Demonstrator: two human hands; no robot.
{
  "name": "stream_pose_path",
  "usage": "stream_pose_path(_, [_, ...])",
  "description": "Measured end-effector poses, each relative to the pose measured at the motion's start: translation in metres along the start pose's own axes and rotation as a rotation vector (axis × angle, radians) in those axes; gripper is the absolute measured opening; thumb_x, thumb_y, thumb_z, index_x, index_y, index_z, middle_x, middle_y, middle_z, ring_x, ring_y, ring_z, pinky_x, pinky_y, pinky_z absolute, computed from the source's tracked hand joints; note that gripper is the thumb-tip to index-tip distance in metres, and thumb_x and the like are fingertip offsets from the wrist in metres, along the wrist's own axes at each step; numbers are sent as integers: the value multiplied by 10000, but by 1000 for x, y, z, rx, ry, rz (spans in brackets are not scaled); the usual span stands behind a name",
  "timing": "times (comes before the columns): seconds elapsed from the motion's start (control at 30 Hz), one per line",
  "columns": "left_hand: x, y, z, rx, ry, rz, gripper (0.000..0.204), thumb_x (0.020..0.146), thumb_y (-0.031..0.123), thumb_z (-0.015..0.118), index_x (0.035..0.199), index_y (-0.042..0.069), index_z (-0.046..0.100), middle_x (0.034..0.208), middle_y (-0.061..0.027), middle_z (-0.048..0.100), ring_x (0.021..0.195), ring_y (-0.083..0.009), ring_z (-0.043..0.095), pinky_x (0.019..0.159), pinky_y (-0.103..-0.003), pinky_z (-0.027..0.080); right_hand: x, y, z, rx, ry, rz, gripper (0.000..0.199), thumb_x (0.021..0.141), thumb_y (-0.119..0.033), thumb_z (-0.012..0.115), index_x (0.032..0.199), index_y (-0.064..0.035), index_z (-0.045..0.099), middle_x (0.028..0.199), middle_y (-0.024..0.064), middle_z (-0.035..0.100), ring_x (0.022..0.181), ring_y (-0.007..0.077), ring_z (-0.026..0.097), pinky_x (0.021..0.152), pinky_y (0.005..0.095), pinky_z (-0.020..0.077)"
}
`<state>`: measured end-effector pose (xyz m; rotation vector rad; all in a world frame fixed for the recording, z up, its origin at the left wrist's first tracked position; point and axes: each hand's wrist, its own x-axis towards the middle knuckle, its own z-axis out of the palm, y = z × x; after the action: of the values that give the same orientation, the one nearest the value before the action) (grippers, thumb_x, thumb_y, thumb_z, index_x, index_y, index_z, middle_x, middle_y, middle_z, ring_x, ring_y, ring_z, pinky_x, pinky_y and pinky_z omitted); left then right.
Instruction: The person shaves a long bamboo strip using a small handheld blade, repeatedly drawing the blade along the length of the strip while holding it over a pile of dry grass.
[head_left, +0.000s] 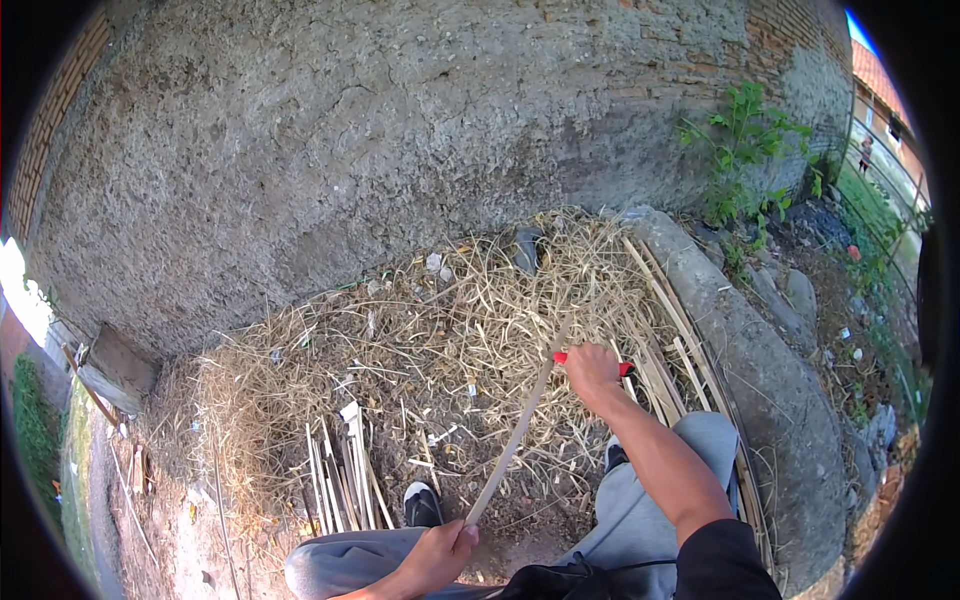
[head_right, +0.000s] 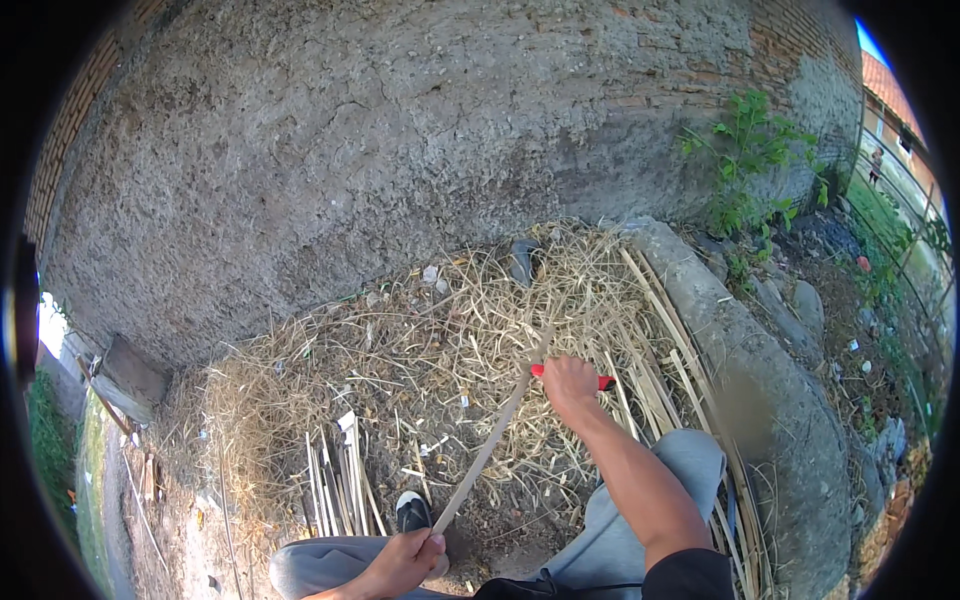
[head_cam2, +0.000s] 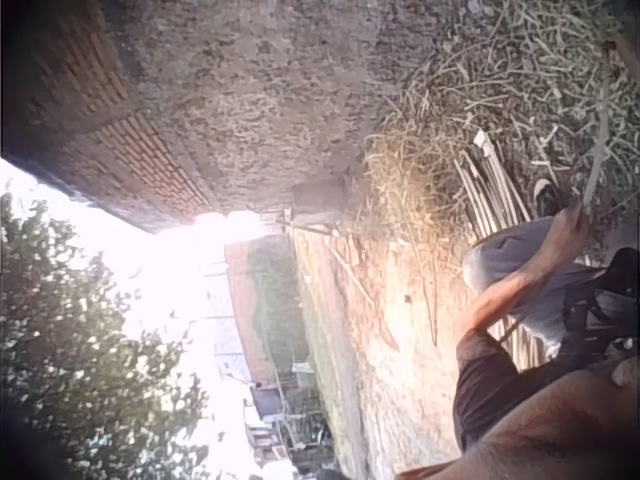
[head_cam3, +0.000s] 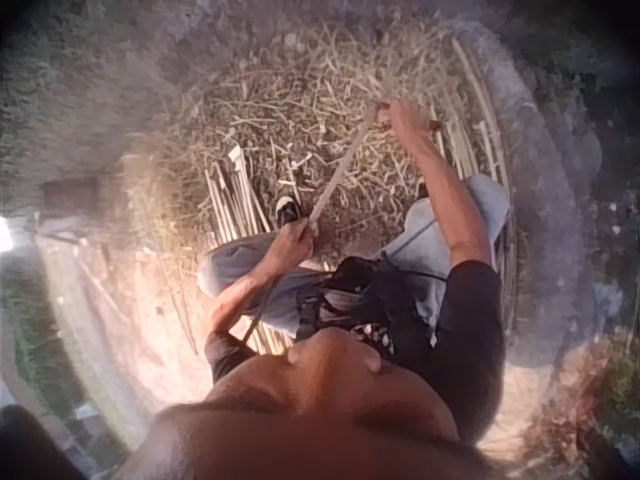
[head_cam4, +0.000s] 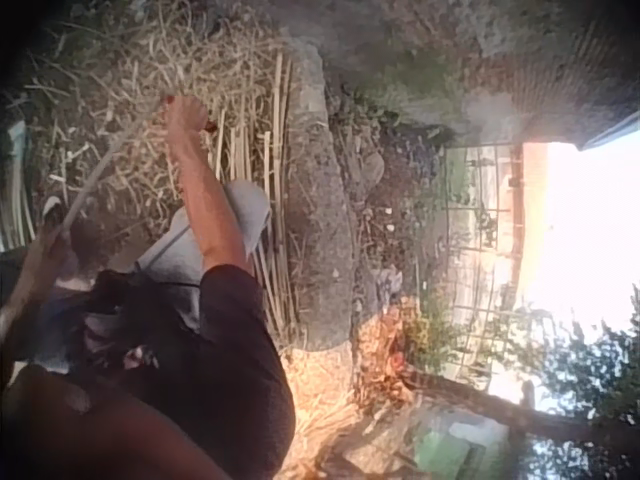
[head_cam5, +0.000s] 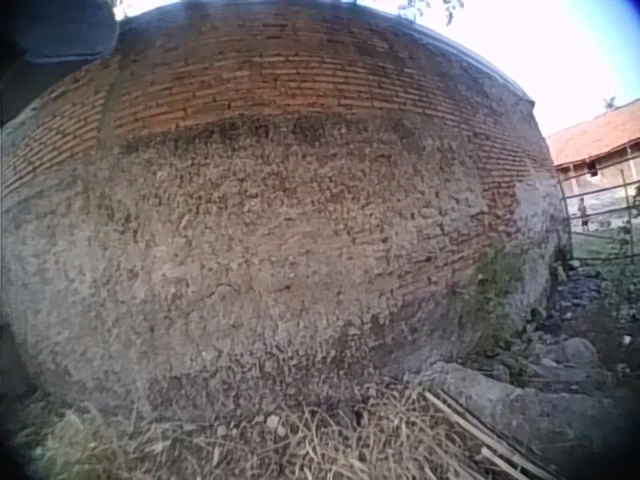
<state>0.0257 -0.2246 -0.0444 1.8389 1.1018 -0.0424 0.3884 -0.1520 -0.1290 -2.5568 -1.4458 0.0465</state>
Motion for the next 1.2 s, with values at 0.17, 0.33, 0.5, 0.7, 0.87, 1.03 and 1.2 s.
stream_pose_path(0.17, [5,-4,-4,-43,-43,-66,348,993,290,484,890,-30,572,598,-144,527,542,-200,504,556,-401,430,13,15,-5,-101,0,25,206,879,-118,546,880,-71,746,907,137,724,869,288,712,705,413,557])
stream_pose_path(0.33, [13,-11,-13,-145,-144,-172,300,1021,308,473,897,48,556,634,12,489,549,-78,465,505,-277,397,19,8,-14,-117,-57,67,219,900,-119,530,908,-74,744,931,136,722,905,295,707,733,412,561])
stream_pose_path(0.5, [21,-17,-16,-284,-186,-217,309,1023,312,472,875,55,558,624,39,465,522,-50,422,469,-247,354,12,11,-10,10,-128,145,196,900,-121,546,962,-53,719,956,186,702,915,317,694,750,429,551])
stream_pose_path(0.7, [26,-30,-12,-267,-124,-126,316,1022,308,465,891,46,584,628,27,480,519,-54,430,473,-245,360,14,8,-24,-102,-81,67,175,881,-110,568,959,-50,712,998,155,707,951,301,691,770,423,550])
stream_pose_path(0.87, [33,-31,-5,-181,-73,-45,342,1023,297,438,898,26,606,651,3,523,566,-79,486,534,-270,414,-2,6,-13,5,-187,2,346,793,-63,635,1121,42,593,1081,184,680,1004,332,670,847,429,528])
stream_pose_path(1.03, [37,-36,1,-62,8,-12,304,988,223,441,889,13,637,648,-124,565,598,-228,566,611,-375,455,-17,-4,-18,127,-384,-36,491,771,-49,638,1203,109,468,1159,277,609,1149,365,589,948,410,489])
stream_pose_path(1.2, [39,-34,0,-35,26,7,302,983,215,441,902,5,642,672,-132,594,634,-245,600,636,-380,470,-20,0,-55,374,-398,-80,413,835,-51,615,1221,21,488,1203,234,576,1151,370,560,955,413,475])
